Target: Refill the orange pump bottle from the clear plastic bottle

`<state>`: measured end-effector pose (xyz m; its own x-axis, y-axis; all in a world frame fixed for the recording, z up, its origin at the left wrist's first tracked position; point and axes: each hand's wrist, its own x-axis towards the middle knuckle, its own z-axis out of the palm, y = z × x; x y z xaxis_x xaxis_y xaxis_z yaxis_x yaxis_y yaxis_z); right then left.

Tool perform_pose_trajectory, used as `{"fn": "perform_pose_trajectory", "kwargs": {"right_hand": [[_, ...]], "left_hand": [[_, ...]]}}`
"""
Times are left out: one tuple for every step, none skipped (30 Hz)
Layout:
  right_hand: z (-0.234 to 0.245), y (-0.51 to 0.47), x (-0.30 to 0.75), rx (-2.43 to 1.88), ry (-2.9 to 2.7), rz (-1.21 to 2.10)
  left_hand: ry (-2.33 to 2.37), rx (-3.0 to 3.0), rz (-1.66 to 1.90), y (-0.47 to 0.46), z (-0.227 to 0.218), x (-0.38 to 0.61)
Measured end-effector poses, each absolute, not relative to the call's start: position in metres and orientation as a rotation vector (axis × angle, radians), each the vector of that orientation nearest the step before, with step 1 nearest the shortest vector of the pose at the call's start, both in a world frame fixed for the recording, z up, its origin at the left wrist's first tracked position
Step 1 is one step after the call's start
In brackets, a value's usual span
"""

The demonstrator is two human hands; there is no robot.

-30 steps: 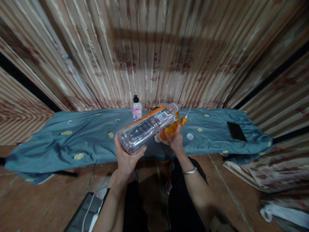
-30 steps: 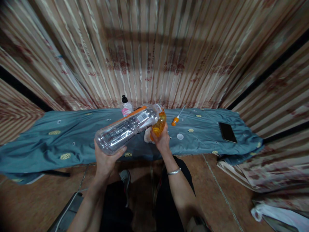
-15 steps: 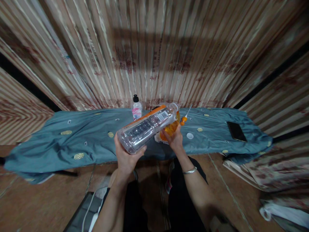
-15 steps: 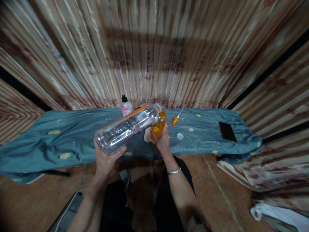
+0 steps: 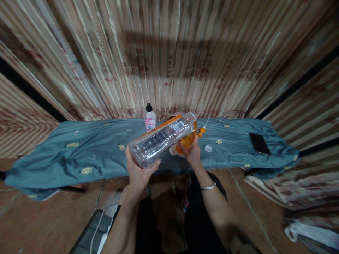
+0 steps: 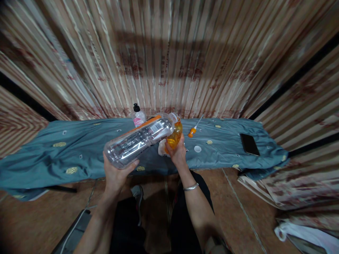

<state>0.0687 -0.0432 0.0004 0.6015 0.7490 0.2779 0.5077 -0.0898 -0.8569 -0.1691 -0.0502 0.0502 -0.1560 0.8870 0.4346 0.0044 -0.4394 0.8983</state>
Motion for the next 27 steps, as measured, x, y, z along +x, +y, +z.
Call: {"fn": "perform_pose_trajectory", "kwargs": {"right_hand": [[0.0004, -0.0432, 0.0688, -1.746, -1.034, 0.283], [0.0004, -0.0431, 0.069, -1.748, -1.032, 0.285], [0.0003, -0.043, 0.0692, -1.752, -1.029, 0.286], [0.0002, -0.0429, 0.0693, -1.758, -1.029, 0.284], [0.0, -0.0427, 0.0694, -1.762, -1.032, 0.283], [-0.0002, -0.0426, 0.0695, -1.767, -1.035, 0.28], [-0.0004, -0.0425, 0.0695, -1.772, -1.038, 0.277], [-0.0007, -0.0423, 0.0696, -1.775, -1.041, 0.272], [-0.001, -0.0422, 0.0696, -1.774, -1.043, 0.265], [-0.0012, -0.0422, 0.0697, -1.772, -1.046, 0.261], [-0.0014, -0.0421, 0.0698, -1.772, -1.047, 0.258], [-0.0016, -0.0421, 0.0699, -1.774, -1.046, 0.256], [-0.0017, -0.0421, 0.0699, -1.778, -1.045, 0.256], [-0.0018, -0.0421, 0.0699, -1.781, -1.046, 0.259], [-0.0018, -0.0421, 0.0698, -1.785, -1.047, 0.261], [-0.0018, -0.0421, 0.0697, -1.789, -1.047, 0.261], [-0.0017, -0.0421, 0.0696, -1.792, -1.046, 0.256], [-0.0015, -0.042, 0.0694, -1.794, -1.047, 0.251], [-0.0012, -0.042, 0.0692, -1.798, -1.046, 0.248], [-0.0008, -0.042, 0.069, -1.805, -1.042, 0.246], [-0.0002, -0.0421, 0.0688, -1.809, -1.039, 0.25], [0.0005, -0.0422, 0.0686, -1.808, -1.04, 0.259], [0.0012, -0.0424, 0.0683, -1.804, -1.042, 0.27], [0.0019, -0.0427, 0.0681, -1.797, -1.044, 0.279], [0.0026, -0.043, 0.0679, -1.788, -1.044, 0.285], [0.0031, -0.0433, 0.0677, -1.778, -1.046, 0.29], [0.0034, -0.0436, 0.0676, -1.769, -1.047, 0.293]], "left_hand": [[1.044, 1.432, 1.67, -0.0502, 0.0503, -0.169], [1.04, 1.427, 1.663, -0.0502, 0.0503, -0.169], [1.039, 1.422, 1.658, -0.0502, 0.0502, -0.1689], [1.042, 1.418, 1.655, -0.0501, 0.05, -0.1688], [1.045, 1.416, 1.653, -0.0499, 0.0498, -0.1688], [1.049, 1.414, 1.652, -0.0498, 0.0496, -0.1688], [1.052, 1.413, 1.651, -0.0497, 0.0495, -0.1687], [1.053, 1.413, 1.65, -0.0495, 0.0495, -0.1688], [1.053, 1.417, 1.649, -0.0495, 0.0496, -0.1688], [1.053, 1.423, 1.65, -0.0494, 0.0498, -0.1688], [1.052, 1.43, 1.653, -0.0494, 0.05, -0.1688], [1.051, 1.437, 1.658, -0.0494, 0.0502, -0.1689], [1.05, 1.442, 1.663, -0.0494, 0.0503, -0.1689], [1.049, 1.443, 1.666, -0.0494, 0.0503, -0.1689], [1.05, 1.441, 1.665, -0.0494, 0.0503, -0.1688], [1.051, 1.439, 1.662, -0.0493, 0.0502, -0.1688], [1.054, 1.438, 1.661, -0.0493, 0.05, -0.1688], [1.057, 1.439, 1.663, -0.0493, 0.0499, -0.1688], [1.058, 1.443, 1.665, -0.0493, 0.0498, -0.1688], [1.057, 1.447, 1.667, -0.0493, 0.0498, -0.1689], [1.055, 1.451, 1.668, -0.0493, 0.0498, -0.1689], [1.051, 1.454, 1.666, -0.0493, 0.0499, -0.1689], [1.048, 1.454, 1.661, -0.0493, 0.0501, -0.1689], [1.047, 1.452, 1.657, -0.0494, 0.0502, -0.1689], [1.047, 1.45, 1.655, -0.0494, 0.0504, -0.1689], [1.047, 1.449, 1.656, -0.0495, 0.0505, -0.1688], [1.047, 1.448, 1.661, -0.0495, 0.0505, -0.1686]]}}
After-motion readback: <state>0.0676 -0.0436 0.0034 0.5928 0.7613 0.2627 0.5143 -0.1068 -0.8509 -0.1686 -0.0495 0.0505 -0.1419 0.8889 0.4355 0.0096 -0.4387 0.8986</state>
